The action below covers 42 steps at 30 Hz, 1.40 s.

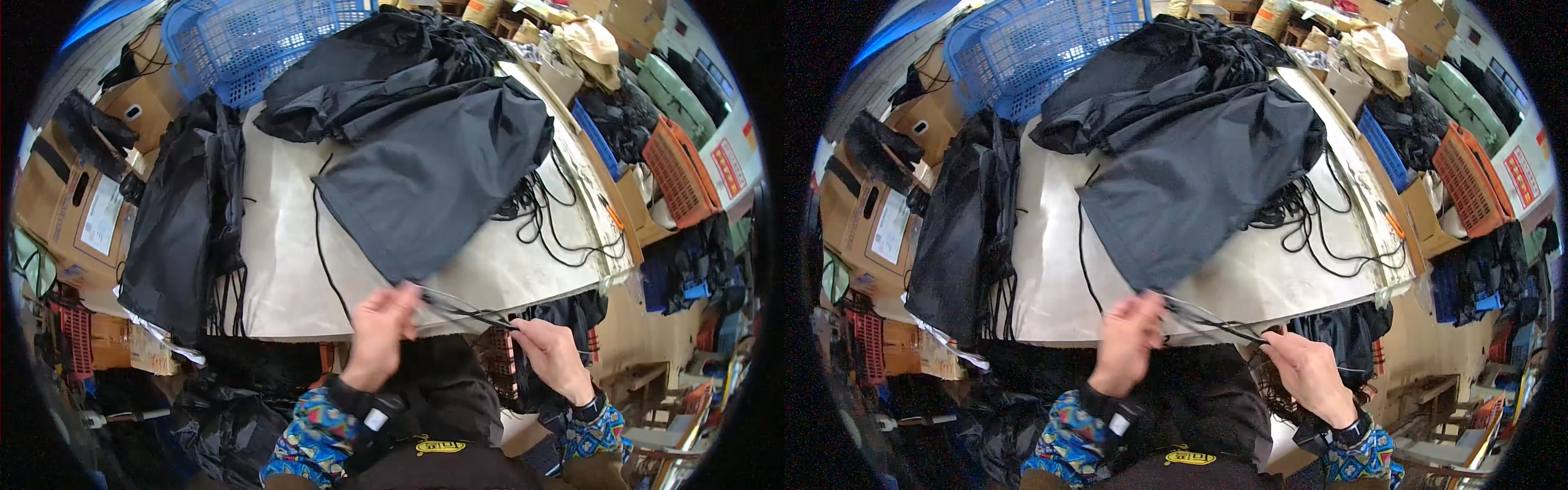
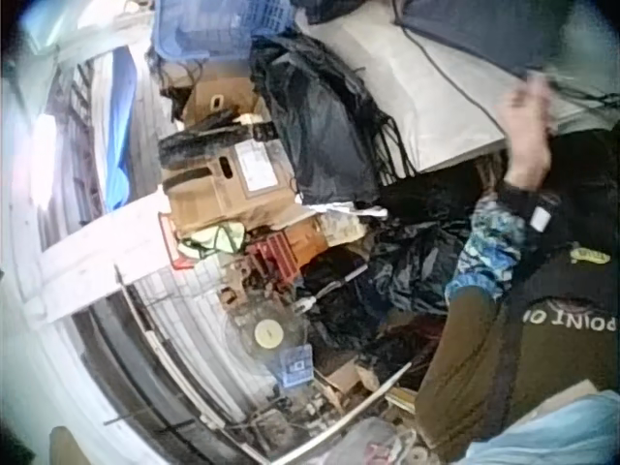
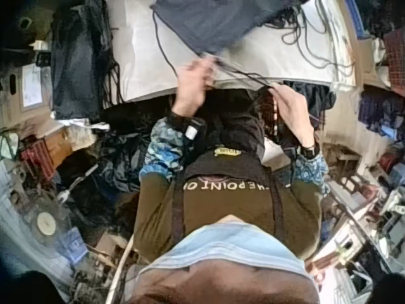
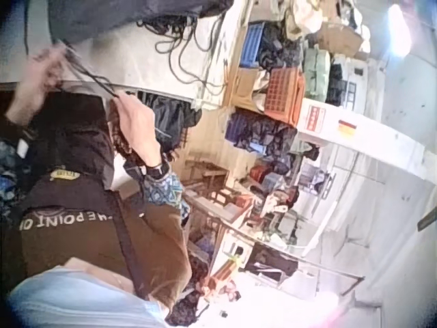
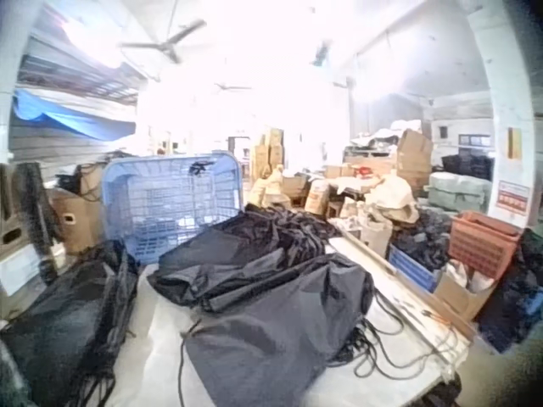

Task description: The person threads black drawstrings through the hems of black fabric bags using a metal guide. They pull the strings through, adjust the length, and place the finished bags into a red basket. The process is repeated for multiple bags on a cluttered work table.

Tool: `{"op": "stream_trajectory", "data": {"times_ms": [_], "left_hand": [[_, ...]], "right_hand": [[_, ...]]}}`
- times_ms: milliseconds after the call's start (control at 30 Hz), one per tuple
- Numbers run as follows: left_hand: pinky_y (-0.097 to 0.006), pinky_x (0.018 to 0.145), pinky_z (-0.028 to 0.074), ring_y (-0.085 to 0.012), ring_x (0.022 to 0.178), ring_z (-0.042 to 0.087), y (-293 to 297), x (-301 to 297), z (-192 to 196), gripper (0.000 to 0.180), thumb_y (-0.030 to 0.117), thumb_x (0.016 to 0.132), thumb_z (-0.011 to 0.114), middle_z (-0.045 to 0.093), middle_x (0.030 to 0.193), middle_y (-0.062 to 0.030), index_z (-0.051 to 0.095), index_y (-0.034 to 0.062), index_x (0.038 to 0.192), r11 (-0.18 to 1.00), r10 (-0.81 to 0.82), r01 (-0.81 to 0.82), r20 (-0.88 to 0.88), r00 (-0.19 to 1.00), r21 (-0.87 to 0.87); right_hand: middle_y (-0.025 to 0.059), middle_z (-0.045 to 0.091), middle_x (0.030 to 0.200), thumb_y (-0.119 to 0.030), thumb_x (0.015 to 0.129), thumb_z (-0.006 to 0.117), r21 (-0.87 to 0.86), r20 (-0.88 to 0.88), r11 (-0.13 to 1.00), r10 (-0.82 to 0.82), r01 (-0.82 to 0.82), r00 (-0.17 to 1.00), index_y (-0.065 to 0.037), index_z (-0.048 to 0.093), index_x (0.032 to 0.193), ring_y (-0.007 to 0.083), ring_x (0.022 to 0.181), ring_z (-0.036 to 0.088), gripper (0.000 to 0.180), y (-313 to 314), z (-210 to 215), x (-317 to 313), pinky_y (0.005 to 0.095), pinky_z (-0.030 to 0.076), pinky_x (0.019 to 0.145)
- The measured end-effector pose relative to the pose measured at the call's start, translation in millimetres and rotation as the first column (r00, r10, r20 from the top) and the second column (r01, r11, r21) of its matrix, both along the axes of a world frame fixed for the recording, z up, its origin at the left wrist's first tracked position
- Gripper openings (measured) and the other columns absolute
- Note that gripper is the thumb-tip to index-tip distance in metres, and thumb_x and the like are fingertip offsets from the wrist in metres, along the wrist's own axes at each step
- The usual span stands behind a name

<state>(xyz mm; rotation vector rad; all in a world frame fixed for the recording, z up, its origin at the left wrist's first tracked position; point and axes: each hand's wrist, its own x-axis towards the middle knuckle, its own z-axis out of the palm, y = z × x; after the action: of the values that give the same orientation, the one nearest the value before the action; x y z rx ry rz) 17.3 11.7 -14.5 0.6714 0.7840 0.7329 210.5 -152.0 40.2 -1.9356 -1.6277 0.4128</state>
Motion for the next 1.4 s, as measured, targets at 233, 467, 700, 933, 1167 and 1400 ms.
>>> {"op": "stream_trajectory", "data": {"times_ms": [233, 467, 700, 933, 1167, 1400], "left_hand": [[-0.022, 0.049, 0.043, -0.0079, 0.056, 0.053, 8.1, 0.8, 7.2, 0.031, 0.031, 0.095, 0.054, 0.060, 0.069, -0.0003, 0.059, 0.0063, 0.076, 0.966, 0.258, -0.257, 0.145, 0.955, -0.027], [-0.023, 0.050, 0.041, -0.0069, 0.054, 0.051, -23.8, 16.7, -32.5, 0.023, 0.021, 0.093, 0.057, 0.058, 0.064, -0.0009, 0.063, 0.0034, 0.081, 0.768, -0.219, 0.226, -0.085, 0.972, 0.600], [-0.022, 0.043, 0.040, -0.0078, 0.047, 0.051, 8.0, 10.0, -5.9, 0.034, 0.030, 0.093, 0.058, 0.055, 0.058, -0.0012, 0.055, 0.0062, 0.068, 0.990, 0.005, -0.005, 0.001, 1.000, 0.144], [-0.022, 0.051, 0.035, -0.0032, 0.058, 0.043, -14.7, 17.3, -8.4, 0.035, 0.025, 0.093, 0.059, 0.047, 0.059, 0.0036, 0.056, 0.0021, 0.066, 0.883, -0.064, 0.124, -0.146, 0.987, 0.453], [-0.023, 0.054, 0.037, -0.0031, 0.064, 0.039, -25.3, 33.4, -11.0, 0.018, 0.010, 0.091, 0.057, 0.042, 0.067, 0.0024, 0.048, -0.0006, 0.079, 0.835, -0.115, 0.129, -0.059, 0.992, 0.535], [-0.032, 0.049, 0.039, -0.0287, 0.051, 0.048, -11.0, -15.0, 15.3, 0.011, 0.012, 0.092, 0.054, 0.049, 0.062, -0.0166, 0.052, 0.0007, 0.089, 0.534, 0.053, 0.323, -0.412, 0.910, 0.781]], "right_hand": [[0.0154, 0.057, 0.072, -0.001, 0.079, 0.065, -0.021, -0.002, 0.991, 0.131, -0.131, 0.991, 0.000, 0.062, 0.104, 0.0309, 0.064, 0.058, 0.024, 14.5, 6.3, -28.4, 0.0344, 0.046, 0.058], [0.0172, 0.059, 0.073, 0.001, 0.081, 0.061, 0.000, -0.081, 1.000, 0.019, -0.019, 0.997, 0.002, 0.063, 0.095, 0.0327, 0.066, 0.060, 0.014, 13.9, 2.2, -21.2, 0.0356, 0.047, 0.058], [0.0173, 0.063, 0.077, -0.001, 0.082, 0.061, 0.037, -0.123, 0.999, -0.014, 0.019, 0.992, 0.003, 0.063, 0.092, 0.0311, 0.067, 0.062, 0.010, 16.9, -6.8, -31.2, 0.0325, 0.049, 0.060], [0.0088, 0.064, 0.069, -0.008, 0.085, 0.062, 0.096, -0.196, 0.995, 0.007, 0.013, 0.981, 0.001, 0.066, 0.093, 0.0199, 0.065, 0.061, 0.013, 36.4, -25.7, -40.6, 0.0303, 0.046, 0.060], [0.0099, 0.063, 0.069, -0.012, 0.085, 0.062, 0.044, -0.337, 0.999, 0.030, -0.016, 0.941, -0.002, 0.068, 0.089, 0.0218, 0.067, 0.059, 0.012, 36.6, -25.5, -43.8, 0.0364, 0.045, 0.061], [0.0144, 0.065, 0.098, -0.007, 0.087, 0.059, 0.473, -0.080, 0.870, -0.115, 0.139, 0.990, -0.001, 0.063, 0.106, 0.0255, 0.088, 0.060, 0.020, 60.5, 46.1, -8.6, 0.0312, 0.048, 0.078]]}}
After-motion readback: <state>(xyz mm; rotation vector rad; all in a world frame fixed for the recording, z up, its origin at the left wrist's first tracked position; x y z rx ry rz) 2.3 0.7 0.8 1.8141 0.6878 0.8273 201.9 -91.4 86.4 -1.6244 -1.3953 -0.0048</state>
